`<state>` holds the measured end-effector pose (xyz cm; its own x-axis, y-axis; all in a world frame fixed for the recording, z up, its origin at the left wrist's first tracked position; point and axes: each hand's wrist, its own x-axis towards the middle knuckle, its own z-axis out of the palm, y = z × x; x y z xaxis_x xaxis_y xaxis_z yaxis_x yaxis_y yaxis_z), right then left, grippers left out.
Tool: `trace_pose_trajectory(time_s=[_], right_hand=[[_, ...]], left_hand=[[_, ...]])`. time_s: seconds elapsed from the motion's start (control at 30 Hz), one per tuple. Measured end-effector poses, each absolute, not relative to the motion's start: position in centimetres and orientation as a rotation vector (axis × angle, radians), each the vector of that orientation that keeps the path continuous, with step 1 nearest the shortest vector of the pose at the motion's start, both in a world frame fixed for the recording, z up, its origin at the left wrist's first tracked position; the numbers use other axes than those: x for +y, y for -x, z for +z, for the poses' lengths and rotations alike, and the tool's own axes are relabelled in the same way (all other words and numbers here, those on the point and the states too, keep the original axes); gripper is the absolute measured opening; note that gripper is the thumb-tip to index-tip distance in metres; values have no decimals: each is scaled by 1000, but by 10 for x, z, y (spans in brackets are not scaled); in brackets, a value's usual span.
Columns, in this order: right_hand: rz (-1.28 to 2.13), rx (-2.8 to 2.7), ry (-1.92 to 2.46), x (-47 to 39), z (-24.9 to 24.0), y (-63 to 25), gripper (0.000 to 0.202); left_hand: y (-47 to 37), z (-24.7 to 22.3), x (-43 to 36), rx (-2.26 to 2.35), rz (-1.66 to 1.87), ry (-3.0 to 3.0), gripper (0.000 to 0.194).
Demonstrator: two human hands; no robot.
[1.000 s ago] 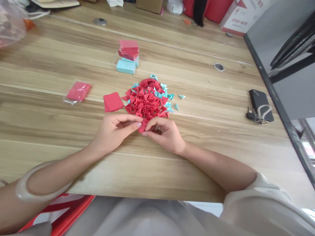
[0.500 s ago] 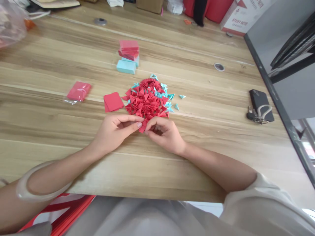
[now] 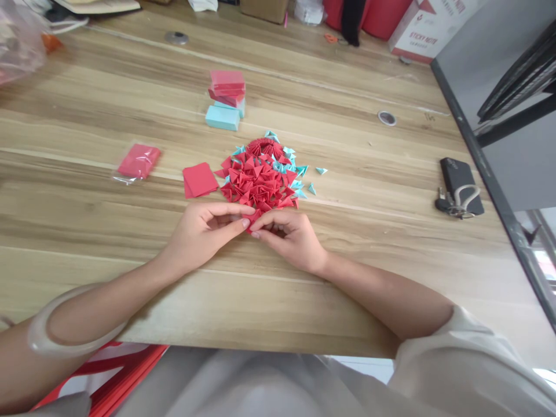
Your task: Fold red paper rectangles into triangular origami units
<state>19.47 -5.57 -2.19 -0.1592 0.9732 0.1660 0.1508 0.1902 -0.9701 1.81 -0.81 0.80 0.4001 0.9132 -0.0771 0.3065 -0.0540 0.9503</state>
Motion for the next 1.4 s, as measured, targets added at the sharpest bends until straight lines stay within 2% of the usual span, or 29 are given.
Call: trace_pose_trajectory(time_s=[0.7,1.03,1.4], right_hand=[[1140,-1495,1130,-58,-23,-194,4],[1125,-1555,1153,-57,-22,-195,5],[1104,-1542,1155,-57,-22,-195,4]], left_hand=[[-18,5,-7,1080,645,-1565,17],[-15,5,-8,1027,615,-1865,20],[-16,6,-7,1019,611,-1726,17]])
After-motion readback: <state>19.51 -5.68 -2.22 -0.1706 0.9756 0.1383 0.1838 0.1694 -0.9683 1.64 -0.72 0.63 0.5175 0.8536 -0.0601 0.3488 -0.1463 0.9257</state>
